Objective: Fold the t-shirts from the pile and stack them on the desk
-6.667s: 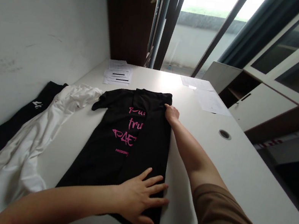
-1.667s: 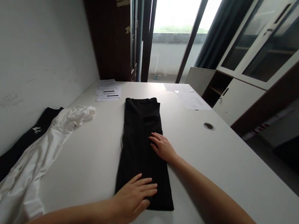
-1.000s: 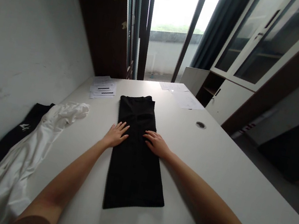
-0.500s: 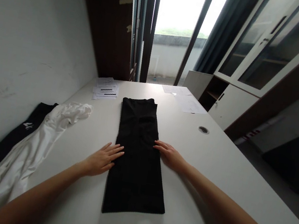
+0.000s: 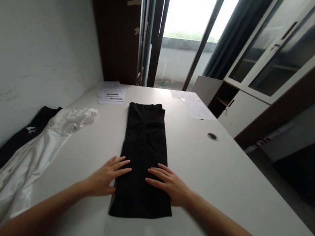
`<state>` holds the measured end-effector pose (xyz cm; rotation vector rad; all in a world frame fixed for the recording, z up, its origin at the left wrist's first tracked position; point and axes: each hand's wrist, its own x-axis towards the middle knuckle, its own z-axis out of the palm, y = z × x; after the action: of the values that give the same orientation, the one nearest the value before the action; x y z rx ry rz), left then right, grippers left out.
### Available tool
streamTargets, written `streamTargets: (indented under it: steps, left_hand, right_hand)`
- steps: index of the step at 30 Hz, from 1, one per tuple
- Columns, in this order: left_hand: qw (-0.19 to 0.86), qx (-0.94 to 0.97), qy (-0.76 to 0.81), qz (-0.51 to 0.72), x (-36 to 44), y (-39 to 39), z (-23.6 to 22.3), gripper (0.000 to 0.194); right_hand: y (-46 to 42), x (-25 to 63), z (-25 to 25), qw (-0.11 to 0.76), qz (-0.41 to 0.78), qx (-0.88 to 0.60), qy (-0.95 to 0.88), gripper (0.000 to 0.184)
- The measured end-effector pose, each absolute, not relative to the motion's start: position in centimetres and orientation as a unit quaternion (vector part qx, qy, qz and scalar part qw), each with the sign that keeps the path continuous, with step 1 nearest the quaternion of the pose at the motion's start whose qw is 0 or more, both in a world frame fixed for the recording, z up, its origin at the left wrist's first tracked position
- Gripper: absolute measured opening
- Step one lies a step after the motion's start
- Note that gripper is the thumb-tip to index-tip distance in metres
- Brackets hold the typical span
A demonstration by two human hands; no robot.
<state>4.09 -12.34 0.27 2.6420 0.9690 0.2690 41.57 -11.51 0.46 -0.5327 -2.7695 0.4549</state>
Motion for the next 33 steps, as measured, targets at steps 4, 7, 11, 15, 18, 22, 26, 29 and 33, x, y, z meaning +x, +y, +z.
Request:
streamTargets:
  steps: [4, 7, 11, 15, 18, 22, 26, 29, 33]
  left_hand:
    - [0.148, 0.932, 0.317, 0.095, 4.2, -12.2, -0.2, 0.081]
    - [0.184, 0.922, 0.317, 0.125, 4.0, -11.9, -0.2, 0.067]
    - [0.261, 0.883, 0.33, 0.209, 4.7, -11.9, 0.4, 0.04]
    - [0.271, 0.873, 0.333, 0.231, 5.9, -12.5, 1.3, 0.017]
    - [0.304, 0.866, 0.33, 0.22, 6.5, -12.7, 2.0, 0.02]
    - [0.411, 0.838, 0.309, 0.182, 6.2, -12.8, 2.6, 0.014]
    - [0.525, 0.762, 0.353, 0.138, 4.5, -13.9, 3.0, 0.038]
    - [0.636, 0.711, 0.288, 0.085, 3.8, -16.1, 4.1, 0.059]
    - [0.75, 0.653, 0.103, 0.024, 4.1, -19.0, 6.8, 0.069]
  right_hand:
    - [-11.8, 40.5, 0.5, 0.211, 0.24, -0.179, -0.93, 0.061]
    - [-11.9, 40.0, -0.1, 0.286, 0.361, -0.268, -0.847, 0.047]
    - [-11.5, 39.4, -1.1, 0.336, 0.459, -0.468, -0.676, 0.062]
    - [-11.4, 39.0, -0.6, 0.34, 0.502, -0.494, -0.623, 0.065]
    - [-11.9, 38.8, 0.8, 0.295, 0.536, -0.469, -0.637, 0.061]
    - [-13.1, 38.7, 3.3, 0.239, 0.573, -0.437, -0.651, 0.059]
    - [-14.6, 39.3, 5.1, 0.165, 0.633, -0.416, -0.632, 0.063]
    - [-16.6, 40.1, 5.3, 0.08, 0.705, -0.384, -0.591, 0.068]
    - [-19.1, 40.9, 4.5, 0.004, 0.807, -0.298, -0.509, 0.073]
